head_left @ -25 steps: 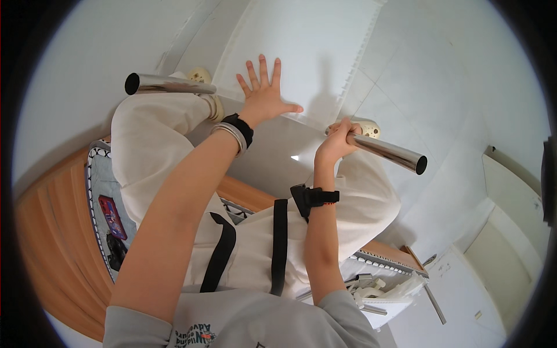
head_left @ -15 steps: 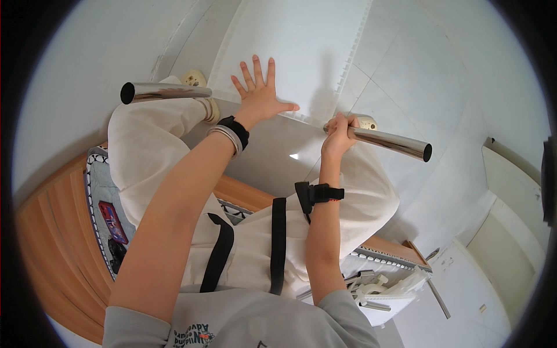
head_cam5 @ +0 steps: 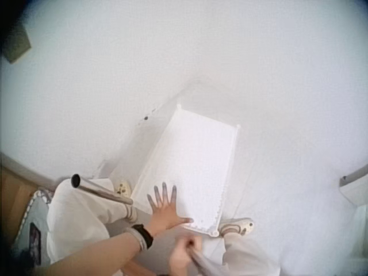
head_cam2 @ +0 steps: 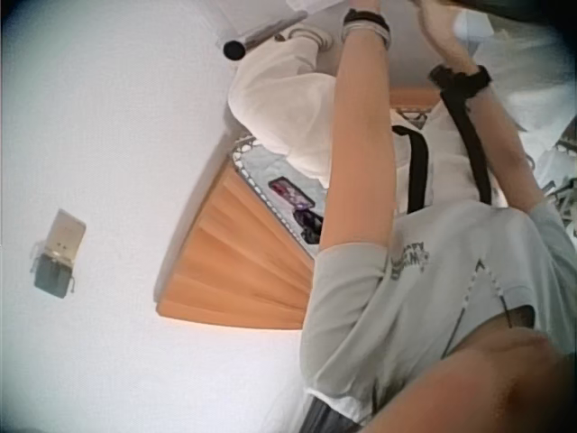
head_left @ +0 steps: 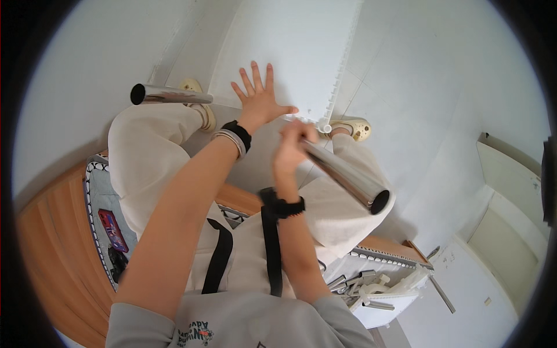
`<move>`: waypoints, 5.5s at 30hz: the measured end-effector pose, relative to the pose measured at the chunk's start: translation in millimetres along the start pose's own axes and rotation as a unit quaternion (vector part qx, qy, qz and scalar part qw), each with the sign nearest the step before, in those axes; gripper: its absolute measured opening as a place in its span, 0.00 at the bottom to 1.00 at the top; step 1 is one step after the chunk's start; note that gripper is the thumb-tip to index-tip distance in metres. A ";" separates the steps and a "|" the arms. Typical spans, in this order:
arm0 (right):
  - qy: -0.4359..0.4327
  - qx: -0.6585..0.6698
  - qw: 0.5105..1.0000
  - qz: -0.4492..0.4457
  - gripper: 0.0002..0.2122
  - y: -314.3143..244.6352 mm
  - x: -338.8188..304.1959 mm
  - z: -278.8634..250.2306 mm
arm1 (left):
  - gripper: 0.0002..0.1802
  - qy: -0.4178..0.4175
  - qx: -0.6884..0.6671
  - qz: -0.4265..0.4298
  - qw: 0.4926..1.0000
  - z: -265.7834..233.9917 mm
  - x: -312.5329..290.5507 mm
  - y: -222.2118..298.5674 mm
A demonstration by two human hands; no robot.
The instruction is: Assembling a small white plastic shelving unit by attaching metal supports and shelves.
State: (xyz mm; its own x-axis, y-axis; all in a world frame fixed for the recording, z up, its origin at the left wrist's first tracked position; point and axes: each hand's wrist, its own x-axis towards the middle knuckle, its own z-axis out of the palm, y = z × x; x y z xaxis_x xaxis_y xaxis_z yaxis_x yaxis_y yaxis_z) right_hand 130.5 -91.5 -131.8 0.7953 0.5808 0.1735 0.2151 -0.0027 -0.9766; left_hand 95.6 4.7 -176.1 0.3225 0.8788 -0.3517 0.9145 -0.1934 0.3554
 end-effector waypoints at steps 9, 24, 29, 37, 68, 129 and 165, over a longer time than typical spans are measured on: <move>0.068 0.165 0.969 0.170 0.11 -59.5 50.3 -29.9 | 0.70 -0.034 0.004 -0.001 0.999 -8.1 -7.3 8.6; 0.257 0.026 0.957 0.135 0.07 -217.9 -6.2 -325.0 | 0.27 -0.018 -0.167 0.201 0.965 -23.8 -41.4 -29.5; 0.388 -0.066 0.911 0.125 0.07 -192.8 -88.1 -407.8 | 0.16 -0.023 -0.321 0.145 0.936 -107.0 -122.4 -12.5; 0.299 -0.543 0.748 0.237 0.11 -104.2 -246.1 -420.6 | 0.27 0.364 -0.319 0.109 0.869 -176.8 -177.0 -70.4; -0.197 -0.207 0.958 0.041 0.14 -126.9 -19.9 -173.8 | 0.21 0.038 -0.267 0.144 0.952 -144.6 -180.0 -55.7; -0.671 -0.042 0.741 0.001 0.07 -125.8 -28.6 -122.6 | 0.55 0.005 0.033 0.190 0.981 33.3 -135.7 -11.2; -0.224 0.043 0.973 0.039 0.12 -56.3 25.8 -103.7 | 0.63 -0.087 0.048 0.147 0.984 2.2 -42.0 13.4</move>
State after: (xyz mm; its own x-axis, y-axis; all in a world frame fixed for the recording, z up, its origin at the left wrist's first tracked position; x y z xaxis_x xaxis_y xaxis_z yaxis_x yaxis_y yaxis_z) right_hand 197.7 -160.8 -59.2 0.4762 0.8782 0.0438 0.1000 -0.0046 -0.9950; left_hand 94.8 -35.8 -158.4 0.6066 0.6925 -0.3906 0.7910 -0.4761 0.3842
